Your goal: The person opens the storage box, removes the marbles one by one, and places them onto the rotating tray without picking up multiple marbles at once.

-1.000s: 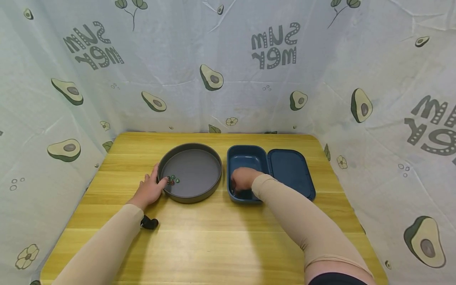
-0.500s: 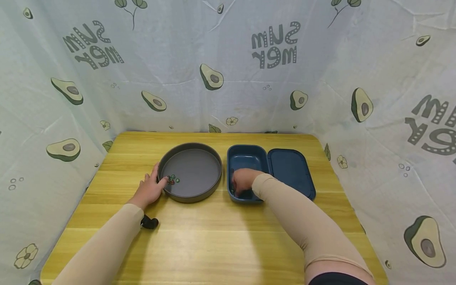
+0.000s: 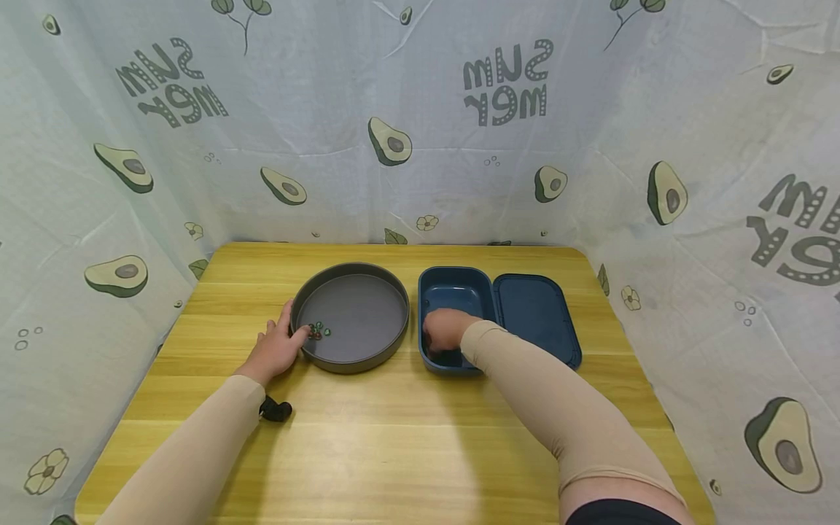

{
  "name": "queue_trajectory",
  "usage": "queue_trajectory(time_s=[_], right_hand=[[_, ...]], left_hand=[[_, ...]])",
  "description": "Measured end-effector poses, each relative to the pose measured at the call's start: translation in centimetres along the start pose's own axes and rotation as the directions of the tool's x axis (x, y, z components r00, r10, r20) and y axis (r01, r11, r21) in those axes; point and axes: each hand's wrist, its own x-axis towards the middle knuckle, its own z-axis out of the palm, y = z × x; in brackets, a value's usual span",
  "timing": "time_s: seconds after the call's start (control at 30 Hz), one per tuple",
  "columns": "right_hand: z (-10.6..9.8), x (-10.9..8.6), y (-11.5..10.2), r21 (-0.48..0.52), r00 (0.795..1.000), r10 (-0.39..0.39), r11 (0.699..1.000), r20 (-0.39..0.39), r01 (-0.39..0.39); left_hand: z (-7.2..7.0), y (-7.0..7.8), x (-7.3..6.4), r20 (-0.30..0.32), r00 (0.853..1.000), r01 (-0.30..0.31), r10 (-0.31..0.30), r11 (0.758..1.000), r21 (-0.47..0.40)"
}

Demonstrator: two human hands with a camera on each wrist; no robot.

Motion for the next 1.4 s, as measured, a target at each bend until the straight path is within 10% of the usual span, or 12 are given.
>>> queue_trajectory(time_s=[0.97,1.4], right_hand=[[0.3,0.4,2.0,0.052,0.999,-0.034,0.998,-0.035,0.035],[-2.6,-1.4,2.7,0.164,0.996,0.022,0.986,-0.084,-0.008]], left_hand=[[-0.1,-0.1,0.2,0.001,1.0,0.025,-0.025,1.0,0.004],[-0.1,0.0,0.2,0.007,0.999,0.031,-0.031,0.999,0.015]])
